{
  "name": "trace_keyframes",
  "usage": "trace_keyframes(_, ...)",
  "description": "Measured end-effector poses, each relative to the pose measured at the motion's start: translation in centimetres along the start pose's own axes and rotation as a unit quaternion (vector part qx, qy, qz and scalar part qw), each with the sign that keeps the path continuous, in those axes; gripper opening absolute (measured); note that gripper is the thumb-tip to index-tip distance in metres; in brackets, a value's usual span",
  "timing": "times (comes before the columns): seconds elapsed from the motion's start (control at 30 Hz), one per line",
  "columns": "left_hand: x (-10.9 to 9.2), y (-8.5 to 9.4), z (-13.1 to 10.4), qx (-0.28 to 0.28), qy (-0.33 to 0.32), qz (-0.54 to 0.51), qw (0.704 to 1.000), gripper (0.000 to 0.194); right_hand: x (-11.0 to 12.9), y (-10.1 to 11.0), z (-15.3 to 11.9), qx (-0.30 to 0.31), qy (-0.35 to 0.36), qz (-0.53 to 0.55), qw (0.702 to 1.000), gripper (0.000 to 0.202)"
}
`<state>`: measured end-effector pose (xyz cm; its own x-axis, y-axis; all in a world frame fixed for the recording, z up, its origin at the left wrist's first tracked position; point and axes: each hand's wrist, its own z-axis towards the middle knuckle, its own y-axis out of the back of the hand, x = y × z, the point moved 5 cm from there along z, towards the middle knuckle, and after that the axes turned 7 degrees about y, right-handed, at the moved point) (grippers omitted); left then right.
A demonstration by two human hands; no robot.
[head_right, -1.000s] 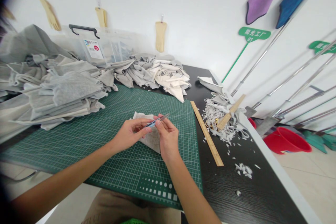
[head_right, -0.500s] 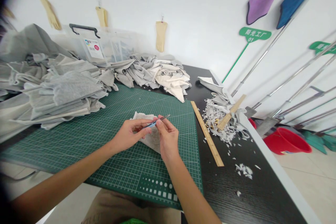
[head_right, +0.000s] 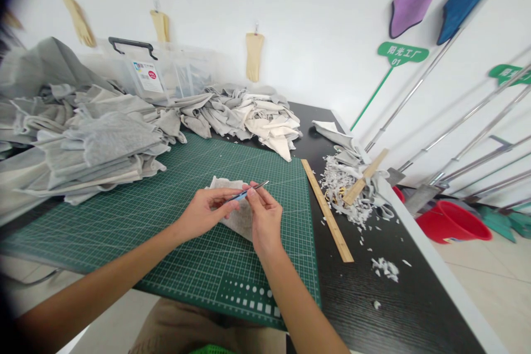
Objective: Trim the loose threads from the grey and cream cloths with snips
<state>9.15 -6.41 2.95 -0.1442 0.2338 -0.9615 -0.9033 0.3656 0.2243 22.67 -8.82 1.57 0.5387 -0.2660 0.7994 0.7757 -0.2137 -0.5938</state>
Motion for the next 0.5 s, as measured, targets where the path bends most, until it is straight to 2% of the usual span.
trace_keyframes(0.5, -0.22, 0.12, 0.01, -0.002, 0.000, 0.008, 1.000, 0.032, -0.06, -0.16, 0.09, 0.017, -0.009, 0.031, 0.999, 0.023)
